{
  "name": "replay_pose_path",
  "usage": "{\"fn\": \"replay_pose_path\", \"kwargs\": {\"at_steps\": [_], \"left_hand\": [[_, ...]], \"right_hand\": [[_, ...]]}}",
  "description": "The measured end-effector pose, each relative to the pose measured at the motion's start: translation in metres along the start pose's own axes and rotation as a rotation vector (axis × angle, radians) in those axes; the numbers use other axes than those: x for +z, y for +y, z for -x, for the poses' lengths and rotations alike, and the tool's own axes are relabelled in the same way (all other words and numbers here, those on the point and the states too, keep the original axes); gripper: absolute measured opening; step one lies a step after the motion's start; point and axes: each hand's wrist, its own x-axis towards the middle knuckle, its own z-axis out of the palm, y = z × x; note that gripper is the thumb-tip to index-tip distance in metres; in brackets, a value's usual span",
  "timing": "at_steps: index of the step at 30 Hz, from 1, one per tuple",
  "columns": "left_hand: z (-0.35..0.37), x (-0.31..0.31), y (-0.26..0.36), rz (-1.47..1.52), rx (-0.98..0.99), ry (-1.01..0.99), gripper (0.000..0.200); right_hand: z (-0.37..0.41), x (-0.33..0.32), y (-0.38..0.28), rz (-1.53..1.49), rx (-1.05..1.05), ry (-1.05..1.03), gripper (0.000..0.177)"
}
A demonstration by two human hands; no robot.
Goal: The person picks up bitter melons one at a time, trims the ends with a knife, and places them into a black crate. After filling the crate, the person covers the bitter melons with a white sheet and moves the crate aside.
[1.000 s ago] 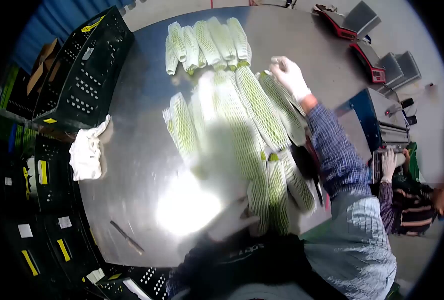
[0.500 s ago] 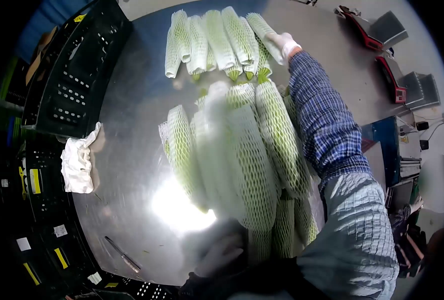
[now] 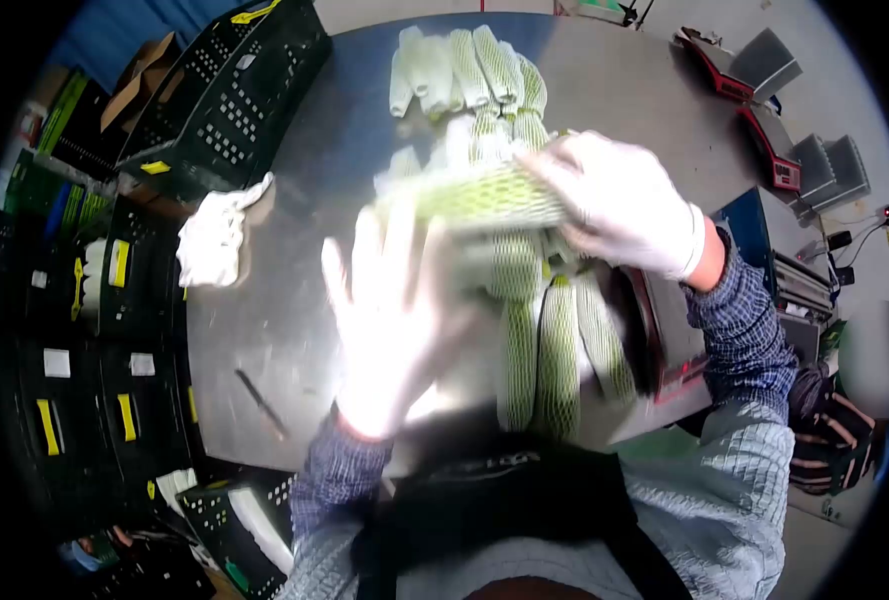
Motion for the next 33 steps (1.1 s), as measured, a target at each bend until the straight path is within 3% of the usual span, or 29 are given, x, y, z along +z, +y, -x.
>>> {"fn": "replay_pose_path", "kwargs": {"at_steps": [1, 3, 5, 6, 7, 9, 10, 11, 13, 16, 19, 23, 24, 27, 28, 31, 33], "left_hand": [[0.004, -0.001, -0.002, 0.040, -0.007, 0.005, 0.076], [0.025, 0.012, -0.009, 0.171, -0.036, 0.022, 0.072], [0.053, 0.021, -0.005, 0.645, -0.287, 0.057, 0.054], [0.068, 0.014, 0.001, 0.769, -0.428, -0.034, 0.055], [0.081, 0.010, 0.008, 0.894, -0.572, -0.125, 0.055], [0.108, 0.023, 0.019, 1.152, -0.527, -0.063, 0.058], [0.120, 0.026, 0.025, 1.282, -0.501, -0.035, 0.059], [0.125, 0.020, 0.032, 1.330, -0.494, -0.067, 0.060], [0.134, 0.012, 0.034, 1.416, -0.452, -0.137, 0.061], [0.155, 0.009, 0.033, 1.463, -0.478, -0.300, 0.059], [0.173, -0.003, 0.039, 1.411, -0.571, -0.360, 0.059], [0.181, -0.006, 0.049, 1.326, -0.572, -0.232, 0.059], [0.181, -0.007, 0.049, 1.398, -0.625, -0.237, 0.057], [0.175, -0.013, 0.049, 1.618, -0.782, -0.259, 0.051], [0.180, 0.002, 0.048, 1.311, -0.502, -0.090, 0.043], [0.177, -0.006, 0.052, 1.217, -0.631, -0.017, 0.043], [0.176, 0.007, 0.049, 1.253, -0.543, 0.065, 0.046]], "right_hand": [[-0.001, -0.003, -0.024, -0.030, -0.121, 0.083, 0.055], [-0.004, -0.038, -0.072, -0.058, -0.155, -0.043, 0.071], [-0.001, -0.044, -0.084, -0.038, -0.215, 0.172, 0.071], [-0.002, -0.055, -0.075, -0.155, -0.242, 0.269, 0.075], [0.001, -0.050, -0.074, -0.540, -0.066, 0.368, 0.088], [0.006, -0.029, -0.093, -1.245, 0.271, 0.576, 0.097], [0.006, -0.009, -0.100, -1.324, 0.325, 0.549, 0.108], [0.003, 0.003, -0.117, -1.354, 0.290, 0.504, 0.099], [-0.001, 0.010, -0.163, -1.701, 0.317, 0.410, 0.076], [-0.002, 0.005, -0.205, -2.032, 0.617, 0.452, 0.038], [0.009, 0.027, -0.232, -1.867, 0.497, 0.510, 0.034], [0.024, 0.044, -0.272, -1.651, 0.744, 0.507, 0.048], [0.029, 0.052, -0.277, -1.590, 0.733, 0.438, 0.057], [0.036, 0.072, -0.295, -1.271, 0.693, 0.474, 0.052], [0.039, 0.076, -0.296, -1.231, 0.696, 0.455, 0.054], [0.045, 0.082, -0.299, -1.079, 0.665, 0.430, 0.059], [0.046, 0.083, -0.298, -0.925, 0.586, 0.447, 0.062]]}}
